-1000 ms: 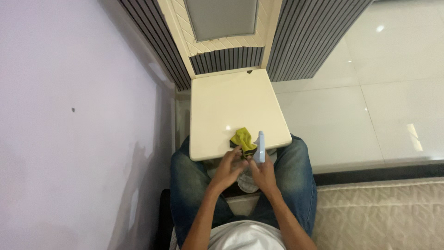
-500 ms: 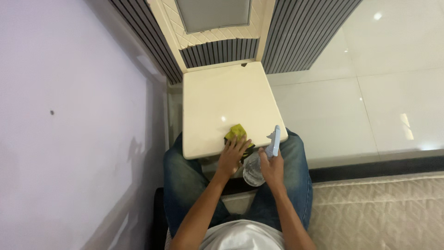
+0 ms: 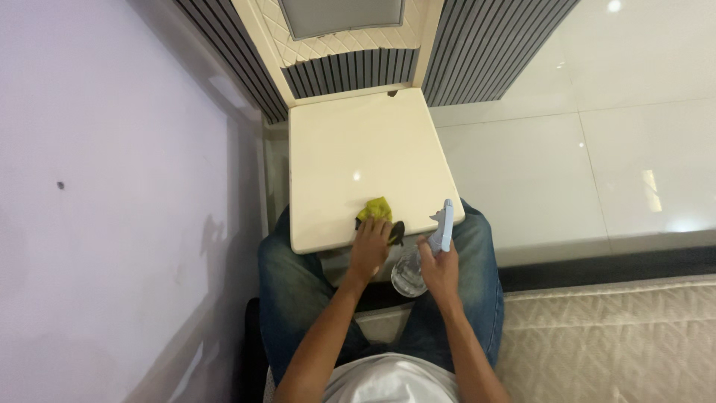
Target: The person sits on the floor and wipes the seat of a white chair using a yellow cloth and a spray bottle. They repeatedly spray and wipe the surface throughout the clip.
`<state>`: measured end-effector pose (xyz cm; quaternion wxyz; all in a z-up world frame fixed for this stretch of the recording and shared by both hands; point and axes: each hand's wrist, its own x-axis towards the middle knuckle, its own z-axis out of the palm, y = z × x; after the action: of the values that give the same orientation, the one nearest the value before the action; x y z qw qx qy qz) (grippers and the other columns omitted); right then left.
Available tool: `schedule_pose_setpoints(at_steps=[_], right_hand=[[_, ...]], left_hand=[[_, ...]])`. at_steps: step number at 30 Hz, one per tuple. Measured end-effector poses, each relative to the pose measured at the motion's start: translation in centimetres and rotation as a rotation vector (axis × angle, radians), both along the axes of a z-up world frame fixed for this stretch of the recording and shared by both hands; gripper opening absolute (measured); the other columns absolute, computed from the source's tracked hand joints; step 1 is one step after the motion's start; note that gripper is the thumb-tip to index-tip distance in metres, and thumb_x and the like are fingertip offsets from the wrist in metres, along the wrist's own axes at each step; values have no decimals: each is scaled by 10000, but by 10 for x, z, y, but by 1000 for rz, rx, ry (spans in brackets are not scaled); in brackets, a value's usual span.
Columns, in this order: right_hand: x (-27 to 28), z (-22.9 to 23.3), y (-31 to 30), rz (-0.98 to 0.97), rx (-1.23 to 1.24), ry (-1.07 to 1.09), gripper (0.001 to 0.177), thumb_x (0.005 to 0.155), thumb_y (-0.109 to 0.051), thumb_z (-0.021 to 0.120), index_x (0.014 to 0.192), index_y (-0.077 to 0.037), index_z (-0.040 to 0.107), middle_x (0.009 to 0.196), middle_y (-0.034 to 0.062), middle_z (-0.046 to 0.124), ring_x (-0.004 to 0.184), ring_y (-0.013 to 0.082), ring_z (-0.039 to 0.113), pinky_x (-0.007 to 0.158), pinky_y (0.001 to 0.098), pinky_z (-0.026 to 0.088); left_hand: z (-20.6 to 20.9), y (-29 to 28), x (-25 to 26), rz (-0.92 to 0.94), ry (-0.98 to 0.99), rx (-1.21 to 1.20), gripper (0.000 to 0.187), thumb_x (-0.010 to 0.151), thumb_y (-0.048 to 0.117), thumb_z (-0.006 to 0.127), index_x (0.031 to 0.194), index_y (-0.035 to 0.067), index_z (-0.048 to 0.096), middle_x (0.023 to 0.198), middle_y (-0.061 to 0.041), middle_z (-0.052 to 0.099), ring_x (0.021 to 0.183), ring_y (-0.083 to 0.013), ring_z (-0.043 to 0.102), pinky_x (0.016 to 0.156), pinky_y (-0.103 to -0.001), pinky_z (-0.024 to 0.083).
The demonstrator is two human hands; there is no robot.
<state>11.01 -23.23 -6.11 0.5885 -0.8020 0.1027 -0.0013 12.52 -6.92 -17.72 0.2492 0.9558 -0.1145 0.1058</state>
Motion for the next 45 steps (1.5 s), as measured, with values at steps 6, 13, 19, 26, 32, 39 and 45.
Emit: schedule_pose_setpoints(at_steps=[6,13,19,26,32,39,45], right_hand=[[0,-1,0,46,50,-102,298,972,-151,662,1191,36,586,868,-6,629,750,47,562,623,241,477],[0,6,5,46,48,55,315,993,-143,682,1204,70,584,770,-6,575,662,59,516,564,255,444],[7,27,16,55,115,85,517,935,-131,666,1434,-56,552,703,-18,575,584,57,472,536,238,410],[17,43,31,202,13,104,301,967,-169,680,1242,-46,693,808,22,687,638,93,586,623,281,476],[21,50,56,250,159,194,333,926,-154,664,1247,-64,669,640,35,657,619,97,639,600,271,480],[16,53,73,344,69,187,349,904,-114,687,1250,-71,678,634,8,584,597,95,587,595,273,484],[9,51,77,332,115,230,337,898,-119,682,1230,-62,688,636,14,589,579,95,572,585,269,486]], left_hand=[[32,14,20,203,46,-428,606,781,89,772,1345,49,555,1202,-151,671,1101,-392,620,906,-508,491],[40,22,23,263,232,-422,609,820,103,800,1379,97,560,1221,-147,646,1104,-385,614,933,-493,502],[14,38,6,-11,118,-123,665,666,-17,734,1302,127,599,1336,-83,644,1277,-330,556,1024,-464,456],[15,81,-15,134,129,59,761,716,-18,754,1443,67,544,1447,-128,557,1352,-364,476,1101,-484,384],[17,109,-34,250,187,24,735,746,-19,761,1438,51,524,1507,-121,484,1446,-388,397,1205,-488,330],[-5,106,-56,268,168,-103,714,758,-34,754,1428,-5,508,1600,-173,386,1490,-422,311,1205,-500,297],[-7,107,-76,261,186,-157,726,743,-52,740,1428,2,506,1582,-172,396,1477,-438,321,1205,-490,307]])
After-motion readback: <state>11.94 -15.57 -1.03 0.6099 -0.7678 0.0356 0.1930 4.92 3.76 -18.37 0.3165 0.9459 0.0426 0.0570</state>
